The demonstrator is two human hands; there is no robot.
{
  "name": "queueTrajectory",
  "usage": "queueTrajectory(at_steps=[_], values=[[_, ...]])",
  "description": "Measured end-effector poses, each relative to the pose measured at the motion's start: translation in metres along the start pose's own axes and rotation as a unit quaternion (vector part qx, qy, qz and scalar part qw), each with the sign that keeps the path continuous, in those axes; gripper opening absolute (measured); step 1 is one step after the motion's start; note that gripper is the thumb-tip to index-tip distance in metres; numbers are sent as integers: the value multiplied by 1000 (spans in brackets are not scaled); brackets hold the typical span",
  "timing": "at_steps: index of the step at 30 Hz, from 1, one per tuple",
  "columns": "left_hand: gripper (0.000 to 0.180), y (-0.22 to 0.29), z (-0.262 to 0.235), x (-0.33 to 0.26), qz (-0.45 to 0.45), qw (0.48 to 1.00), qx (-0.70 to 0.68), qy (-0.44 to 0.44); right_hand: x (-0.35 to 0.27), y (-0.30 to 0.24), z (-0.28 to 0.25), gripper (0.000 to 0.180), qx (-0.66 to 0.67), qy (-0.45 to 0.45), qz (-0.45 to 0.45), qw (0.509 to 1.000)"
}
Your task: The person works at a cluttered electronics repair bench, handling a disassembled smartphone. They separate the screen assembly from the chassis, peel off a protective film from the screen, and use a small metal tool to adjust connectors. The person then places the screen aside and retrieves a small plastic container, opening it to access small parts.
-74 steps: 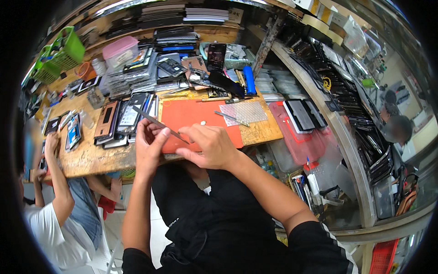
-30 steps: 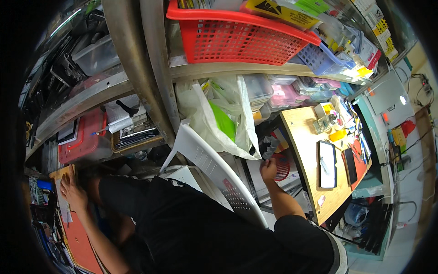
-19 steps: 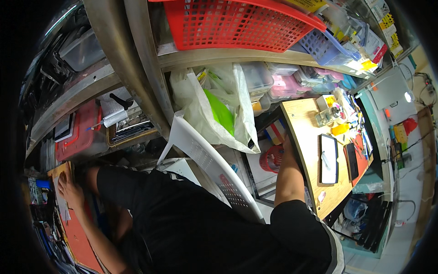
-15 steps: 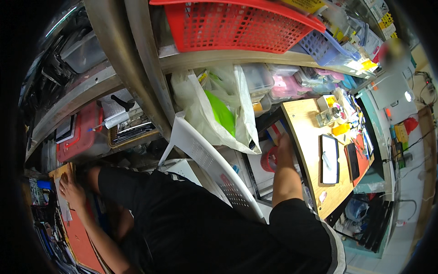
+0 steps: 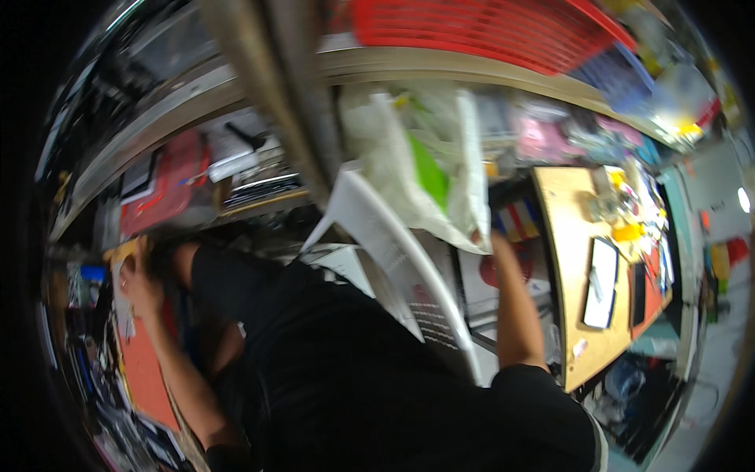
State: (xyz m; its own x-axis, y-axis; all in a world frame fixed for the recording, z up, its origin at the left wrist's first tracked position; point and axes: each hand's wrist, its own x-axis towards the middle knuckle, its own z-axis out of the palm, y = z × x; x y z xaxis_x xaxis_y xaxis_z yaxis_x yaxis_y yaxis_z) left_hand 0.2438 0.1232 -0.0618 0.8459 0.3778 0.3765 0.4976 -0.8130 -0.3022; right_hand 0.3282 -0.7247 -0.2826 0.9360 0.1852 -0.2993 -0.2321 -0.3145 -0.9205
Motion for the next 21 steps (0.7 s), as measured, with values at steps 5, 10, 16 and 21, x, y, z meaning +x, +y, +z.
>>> queueTrajectory(at_steps=[5,10,16,21], values=[[87,36,-29,-17,-19,1000,-10,4,-38,-308,-5,34,-313,-62,-102,942],[80,49,-52,-29,-69,992,-108,8,-87,-402,-68,24,-317,33,-255,913],[64,78,-48,-12,-64,996,-55,34,-71,-514,65,33,-205,-210,-527,797],[66,96,-78,-51,-54,998,-37,4,-52,-603,327,15,-421,-411,-517,622]])
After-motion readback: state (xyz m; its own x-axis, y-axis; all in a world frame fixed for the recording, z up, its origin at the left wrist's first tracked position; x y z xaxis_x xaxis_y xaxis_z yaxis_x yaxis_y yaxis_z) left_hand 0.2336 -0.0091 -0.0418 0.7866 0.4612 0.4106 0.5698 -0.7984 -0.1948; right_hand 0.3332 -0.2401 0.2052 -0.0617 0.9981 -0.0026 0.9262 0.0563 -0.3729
